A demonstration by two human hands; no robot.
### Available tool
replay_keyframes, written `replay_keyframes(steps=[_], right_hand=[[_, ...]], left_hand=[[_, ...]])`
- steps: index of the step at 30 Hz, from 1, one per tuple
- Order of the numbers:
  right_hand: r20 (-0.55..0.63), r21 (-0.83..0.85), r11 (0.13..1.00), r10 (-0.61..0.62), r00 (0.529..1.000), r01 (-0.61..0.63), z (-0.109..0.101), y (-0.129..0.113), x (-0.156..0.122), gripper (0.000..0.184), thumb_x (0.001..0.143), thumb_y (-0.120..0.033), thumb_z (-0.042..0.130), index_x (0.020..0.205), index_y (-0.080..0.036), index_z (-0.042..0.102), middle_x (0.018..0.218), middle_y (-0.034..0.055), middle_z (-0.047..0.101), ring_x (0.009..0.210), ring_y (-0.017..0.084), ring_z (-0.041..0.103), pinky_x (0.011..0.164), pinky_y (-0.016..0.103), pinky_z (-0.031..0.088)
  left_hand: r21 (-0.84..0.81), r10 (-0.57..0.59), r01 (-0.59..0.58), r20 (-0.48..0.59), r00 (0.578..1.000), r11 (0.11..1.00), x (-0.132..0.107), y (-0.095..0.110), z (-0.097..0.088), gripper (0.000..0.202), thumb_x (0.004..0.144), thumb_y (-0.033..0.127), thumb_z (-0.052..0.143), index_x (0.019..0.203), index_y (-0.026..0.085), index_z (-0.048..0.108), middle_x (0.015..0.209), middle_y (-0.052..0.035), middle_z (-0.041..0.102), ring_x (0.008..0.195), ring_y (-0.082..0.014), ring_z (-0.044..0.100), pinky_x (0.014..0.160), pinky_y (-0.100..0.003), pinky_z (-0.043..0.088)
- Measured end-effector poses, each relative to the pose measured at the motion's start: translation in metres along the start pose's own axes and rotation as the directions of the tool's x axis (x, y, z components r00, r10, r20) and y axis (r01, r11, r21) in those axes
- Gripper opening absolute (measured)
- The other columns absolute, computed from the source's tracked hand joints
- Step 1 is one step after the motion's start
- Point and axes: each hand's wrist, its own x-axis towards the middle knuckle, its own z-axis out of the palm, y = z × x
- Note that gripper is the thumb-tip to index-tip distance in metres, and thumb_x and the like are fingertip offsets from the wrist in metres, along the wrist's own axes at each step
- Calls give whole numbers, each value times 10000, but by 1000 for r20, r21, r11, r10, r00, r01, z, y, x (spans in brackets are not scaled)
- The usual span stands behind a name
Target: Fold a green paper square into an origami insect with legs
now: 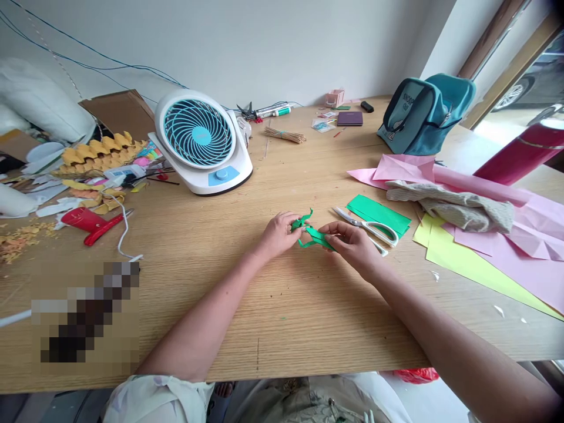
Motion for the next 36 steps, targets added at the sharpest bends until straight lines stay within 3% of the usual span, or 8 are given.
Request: replay_keyframes(steps=[3, 10, 14, 18, 24, 28, 33, 36], right_hand=[[-11, 51, 998, -24, 1000, 24, -1, -9, -3, 260, 796, -417, 695, 923, -192, 720, 849, 44, 705, 682, 151, 604, 666, 314, 494], [-68, -35, 999, -9, 998, 7, -6, -14, -6, 355, 767, -458, 754, 1013, -202, 761, 863, 48, 736, 747, 185, 637, 709, 338, 510], [-98, -208, 976, -86, 991, 64, -8, -17, -8, 392, 744, -465, 793, 1053, -227, 765, 958, 55, 752, 823, 227, 661, 720, 362, 512], [-85, -299, 943, -176, 981, 144, -7, -22, -9, 354, 746, -420, 804, 1041, -228, 772, 1058, 69, 754, 1002, 283, 672, 836, 398, 529], [-47, -365, 922, -160, 986, 132, -5, -29, -13, 336, 799, -378, 747, 1084, -201, 757, 1052, 71, 760, 982, 267, 688, 821, 381, 550], [-29, -363, 919, -179, 983, 157, -6, -30, -14, 326, 818, -385, 731, 1083, -196, 759, 1023, 66, 763, 951, 248, 689, 822, 362, 548], [-40, -344, 928, -165, 985, 141, -6, -32, -15, 344, 814, -403, 733, 1082, -189, 761, 963, 61, 760, 894, 235, 690, 802, 356, 547], [-51, -338, 933, -154, 987, 128, -5, -34, -15, 348, 814, -402, 727, 1078, -179, 761, 958, 65, 758, 891, 235, 686, 804, 361, 545]], left_hand=[[-146, -87, 95, 65, 994, 985, 0, 7, -5, 143, 858, 227, 574, 892, 160, 696, 854, -40, 701, 778, -170, 612, 727, -261, 461], [-247, -50, 93, 173, 984, 965, -1, 14, -7, 191, 879, 275, 556, 749, 170, 647, 792, -13, 651, 765, -152, 572, 726, -240, 425], [-229, -64, 97, 151, 987, 969, -2, 10, -6, 139, 863, 288, 601, 776, 181, 616, 802, 0, 654, 744, -142, 564, 690, -232, 413], [-228, -96, 132, 163, 982, 965, -2, 6, -6, 119, 873, 253, 567, 822, 172, 638, 836, -21, 689, 817, -165, 624, 774, -253, 456], [-301, -95, 138, 151, 984, 944, -3, 1, -2, 188, 880, 268, 583, 1041, 176, 554, 993, -51, 705, 931, -175, 634, 862, -289, 478], [-310, -87, 124, 132, 987, 943, -4, 3, -2, 221, 866, 275, 624, 1045, 190, 527, 995, -37, 662, 898, -151, 609, 811, -260, 478], [-391, -109, 178, 192, 975, 903, -5, 10, -3, 221, 894, 275, 586, 1077, 197, 489, 928, -11, 620, 690, -100, 549, 645, -228, 448], [-344, -85, 147, 189, 978, 927, -6, 13, -5, 187, 898, 253, 576, 1050, 201, 480, 860, 10, 588, 697, -104, 524, 650, -230, 424]])
